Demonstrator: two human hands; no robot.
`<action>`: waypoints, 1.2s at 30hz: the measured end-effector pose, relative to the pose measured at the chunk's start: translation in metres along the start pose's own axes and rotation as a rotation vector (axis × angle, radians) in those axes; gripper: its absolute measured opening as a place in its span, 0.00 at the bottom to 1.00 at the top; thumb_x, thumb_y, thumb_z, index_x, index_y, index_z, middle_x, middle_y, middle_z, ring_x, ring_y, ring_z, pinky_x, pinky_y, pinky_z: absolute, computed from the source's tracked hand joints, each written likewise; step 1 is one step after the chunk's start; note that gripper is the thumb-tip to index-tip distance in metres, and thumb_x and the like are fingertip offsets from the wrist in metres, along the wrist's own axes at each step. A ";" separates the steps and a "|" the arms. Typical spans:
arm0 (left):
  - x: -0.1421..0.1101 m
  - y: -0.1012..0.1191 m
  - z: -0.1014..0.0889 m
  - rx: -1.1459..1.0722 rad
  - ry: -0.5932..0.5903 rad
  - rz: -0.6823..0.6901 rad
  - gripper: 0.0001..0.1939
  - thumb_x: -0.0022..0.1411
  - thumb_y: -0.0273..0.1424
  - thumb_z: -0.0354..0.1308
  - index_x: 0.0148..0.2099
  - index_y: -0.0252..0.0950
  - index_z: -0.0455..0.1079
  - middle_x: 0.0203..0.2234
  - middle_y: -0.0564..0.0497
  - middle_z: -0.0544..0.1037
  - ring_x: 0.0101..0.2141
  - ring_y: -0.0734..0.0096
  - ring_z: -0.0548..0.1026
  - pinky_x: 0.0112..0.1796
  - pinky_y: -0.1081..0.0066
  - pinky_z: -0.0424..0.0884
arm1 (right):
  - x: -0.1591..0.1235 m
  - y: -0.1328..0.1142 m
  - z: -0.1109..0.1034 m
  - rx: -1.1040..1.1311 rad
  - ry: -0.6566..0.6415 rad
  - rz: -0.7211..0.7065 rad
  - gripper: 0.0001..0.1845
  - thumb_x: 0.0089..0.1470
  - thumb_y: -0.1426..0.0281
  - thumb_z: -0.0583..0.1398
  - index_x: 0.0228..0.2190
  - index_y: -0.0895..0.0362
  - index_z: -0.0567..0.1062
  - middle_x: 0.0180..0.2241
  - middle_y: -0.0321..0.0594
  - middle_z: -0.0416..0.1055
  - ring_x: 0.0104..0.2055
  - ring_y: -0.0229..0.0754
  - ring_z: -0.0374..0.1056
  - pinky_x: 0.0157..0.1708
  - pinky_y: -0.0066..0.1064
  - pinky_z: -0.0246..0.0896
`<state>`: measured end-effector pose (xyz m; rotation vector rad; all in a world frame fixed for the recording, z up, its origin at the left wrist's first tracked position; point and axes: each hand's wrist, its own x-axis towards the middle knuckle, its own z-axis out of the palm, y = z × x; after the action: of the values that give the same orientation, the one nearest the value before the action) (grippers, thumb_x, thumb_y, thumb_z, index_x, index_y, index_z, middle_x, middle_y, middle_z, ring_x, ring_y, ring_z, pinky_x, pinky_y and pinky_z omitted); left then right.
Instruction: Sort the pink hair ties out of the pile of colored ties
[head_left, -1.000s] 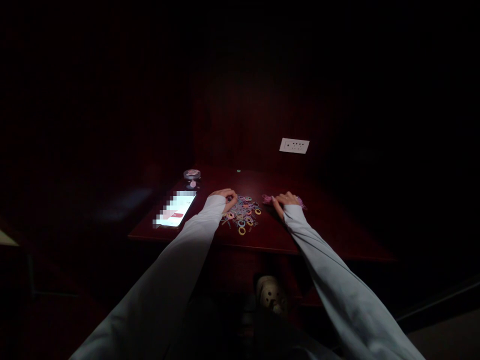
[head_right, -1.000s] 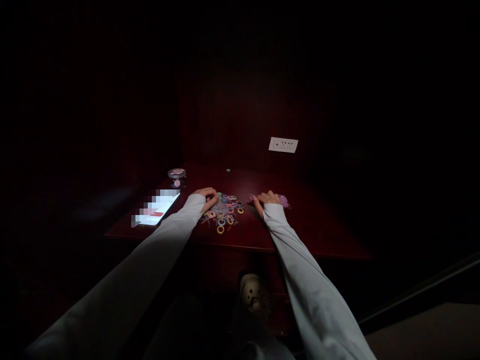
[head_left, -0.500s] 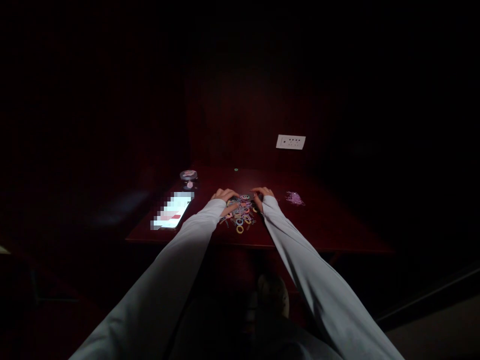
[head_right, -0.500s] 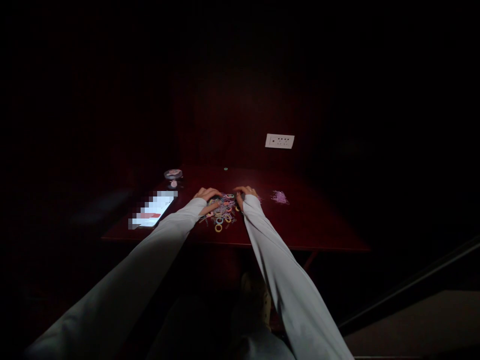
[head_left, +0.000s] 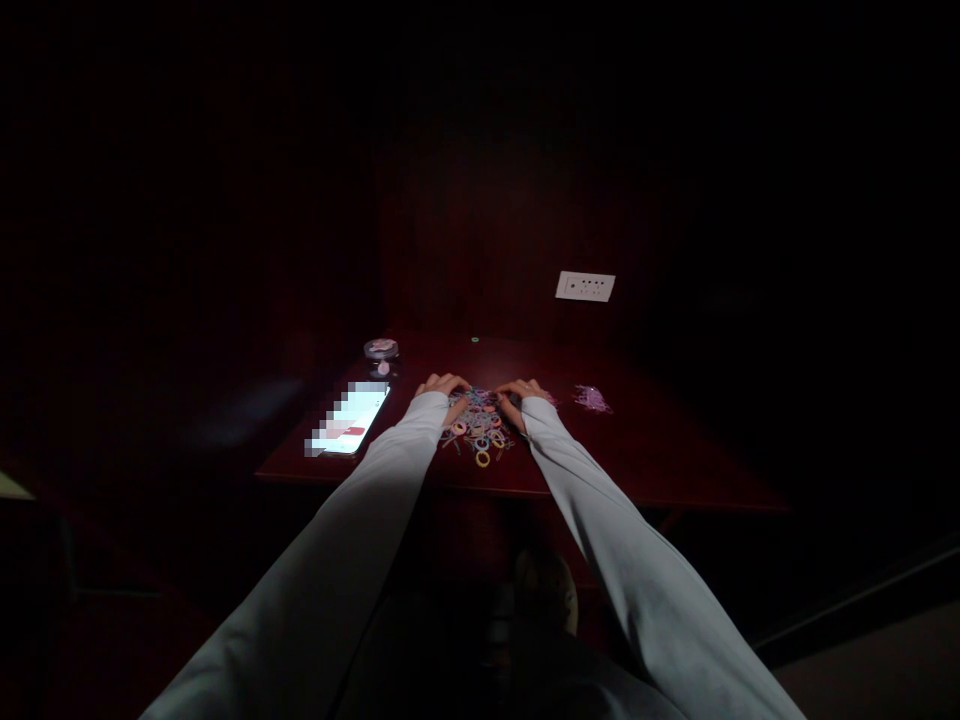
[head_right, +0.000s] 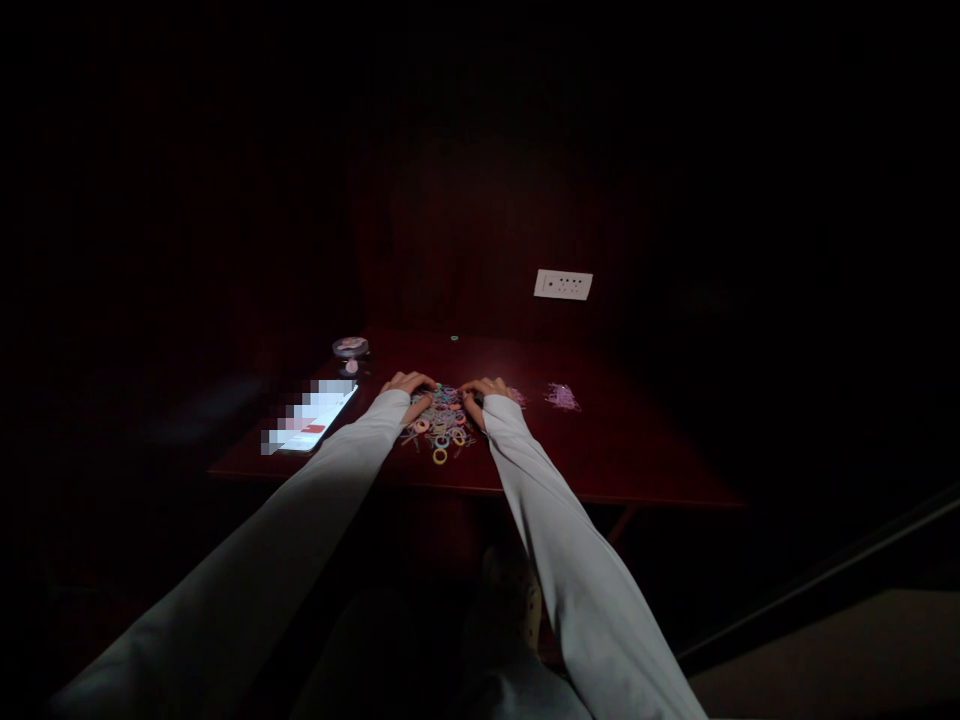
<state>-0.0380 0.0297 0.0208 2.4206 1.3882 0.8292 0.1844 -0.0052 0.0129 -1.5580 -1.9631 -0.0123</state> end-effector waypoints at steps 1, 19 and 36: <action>0.000 0.001 0.000 -0.003 0.009 0.001 0.10 0.65 0.30 0.60 0.48 0.44 0.76 0.51 0.50 0.80 0.53 0.57 0.70 0.52 0.61 0.64 | -0.001 0.000 -0.001 0.023 0.002 -0.021 0.13 0.66 0.63 0.58 0.45 0.49 0.82 0.40 0.41 0.78 0.46 0.48 0.65 0.50 0.40 0.60; 0.001 0.005 -0.001 0.000 0.014 0.005 0.06 0.64 0.31 0.62 0.44 0.43 0.77 0.47 0.51 0.80 0.51 0.58 0.71 0.51 0.62 0.64 | -0.006 -0.015 -0.001 -0.071 -0.053 -0.110 0.12 0.66 0.61 0.62 0.46 0.49 0.82 0.44 0.42 0.78 0.49 0.51 0.64 0.52 0.42 0.58; 0.007 -0.004 0.010 0.051 0.174 -0.115 0.09 0.65 0.29 0.57 0.32 0.40 0.75 0.34 0.51 0.78 0.41 0.64 0.74 0.42 0.69 0.67 | -0.004 -0.009 0.001 -0.023 -0.093 -0.088 0.14 0.68 0.65 0.58 0.47 0.48 0.84 0.42 0.43 0.78 0.46 0.49 0.64 0.51 0.40 0.59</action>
<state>-0.0327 0.0385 0.0130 2.3260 1.6126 1.0068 0.1762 -0.0110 0.0131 -1.5100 -2.1094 0.0018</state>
